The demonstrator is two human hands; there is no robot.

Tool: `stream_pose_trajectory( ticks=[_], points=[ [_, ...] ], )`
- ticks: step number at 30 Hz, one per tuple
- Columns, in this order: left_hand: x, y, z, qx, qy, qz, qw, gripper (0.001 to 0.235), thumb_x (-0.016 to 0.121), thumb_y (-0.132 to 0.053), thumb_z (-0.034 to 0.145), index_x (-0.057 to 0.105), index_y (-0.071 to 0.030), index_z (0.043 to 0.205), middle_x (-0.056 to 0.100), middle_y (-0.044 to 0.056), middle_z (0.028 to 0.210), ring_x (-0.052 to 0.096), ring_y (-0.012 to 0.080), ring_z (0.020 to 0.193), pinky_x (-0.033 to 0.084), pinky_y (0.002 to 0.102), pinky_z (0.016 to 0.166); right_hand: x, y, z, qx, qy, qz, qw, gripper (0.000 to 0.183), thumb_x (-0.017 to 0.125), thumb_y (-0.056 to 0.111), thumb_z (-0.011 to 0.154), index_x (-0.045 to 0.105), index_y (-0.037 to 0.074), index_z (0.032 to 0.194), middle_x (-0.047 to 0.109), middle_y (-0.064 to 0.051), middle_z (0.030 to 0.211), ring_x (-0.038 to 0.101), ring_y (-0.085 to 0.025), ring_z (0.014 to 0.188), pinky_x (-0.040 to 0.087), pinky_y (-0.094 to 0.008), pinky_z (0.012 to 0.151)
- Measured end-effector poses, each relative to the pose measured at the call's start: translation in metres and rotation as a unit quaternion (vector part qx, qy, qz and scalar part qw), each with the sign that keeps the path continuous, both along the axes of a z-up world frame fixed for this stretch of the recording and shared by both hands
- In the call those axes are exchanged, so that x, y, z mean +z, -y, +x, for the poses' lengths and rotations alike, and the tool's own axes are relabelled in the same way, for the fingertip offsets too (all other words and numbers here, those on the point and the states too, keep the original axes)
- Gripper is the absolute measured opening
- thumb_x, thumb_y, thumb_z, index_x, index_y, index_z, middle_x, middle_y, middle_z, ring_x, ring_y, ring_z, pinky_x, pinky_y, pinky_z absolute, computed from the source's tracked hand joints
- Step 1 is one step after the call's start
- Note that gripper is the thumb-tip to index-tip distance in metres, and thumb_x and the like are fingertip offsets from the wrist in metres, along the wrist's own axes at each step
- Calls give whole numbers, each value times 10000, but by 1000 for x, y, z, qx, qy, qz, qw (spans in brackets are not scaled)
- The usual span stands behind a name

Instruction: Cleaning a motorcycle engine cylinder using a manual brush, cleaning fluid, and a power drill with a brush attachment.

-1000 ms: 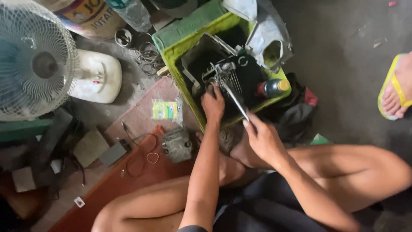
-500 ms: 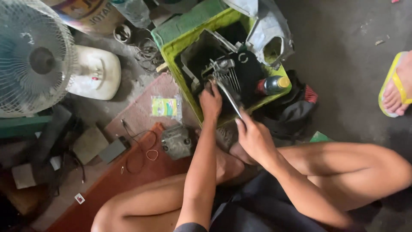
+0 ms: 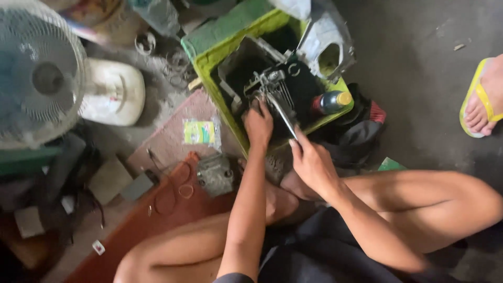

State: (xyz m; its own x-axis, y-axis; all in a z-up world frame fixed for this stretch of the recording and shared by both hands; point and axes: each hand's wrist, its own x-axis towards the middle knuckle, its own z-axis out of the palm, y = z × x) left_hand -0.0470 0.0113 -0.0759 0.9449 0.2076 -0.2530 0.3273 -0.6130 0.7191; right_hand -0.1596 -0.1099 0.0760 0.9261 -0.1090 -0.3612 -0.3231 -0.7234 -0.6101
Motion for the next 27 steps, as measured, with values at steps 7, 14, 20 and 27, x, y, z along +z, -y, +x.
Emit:
stream_pose_trajectory(
  ticks=[7,14,20,27],
  points=[
    [1,22,1,-53,15,53,997,373,404,-370,1064,671,-116,1126,765,235,843,761,409,940,347,497,1153,-9,21,13,-36,-8,-3,999,445,502,335,1039,591,183,1448,746,-264,997,704,-457,995,552,-608,871],
    [3,7,2,-10,9,2,1000,382,448,-345,1037,676,-65,1163,737,298,907,709,485,990,449,560,1032,-5,18,23,-14,-47,-8,999,419,506,395,1027,613,272,1413,768,-199,961,724,-402,983,572,-561,861],
    [41,-7,-12,66,-4,-120,991,445,445,-310,1047,669,27,1234,701,344,1128,656,490,1149,461,571,1049,11,10,15,18,-31,18,999,459,495,328,1027,586,195,1457,754,-263,993,722,-452,974,565,-604,864],
    [31,-13,-11,105,1,-159,982,550,457,-370,1061,650,103,1265,676,352,1203,622,501,1194,449,615,1049,24,-13,17,38,-26,3,999,494,462,314,1045,536,141,1501,749,-282,1003,727,-477,940,566,-631,827]
  ],
)
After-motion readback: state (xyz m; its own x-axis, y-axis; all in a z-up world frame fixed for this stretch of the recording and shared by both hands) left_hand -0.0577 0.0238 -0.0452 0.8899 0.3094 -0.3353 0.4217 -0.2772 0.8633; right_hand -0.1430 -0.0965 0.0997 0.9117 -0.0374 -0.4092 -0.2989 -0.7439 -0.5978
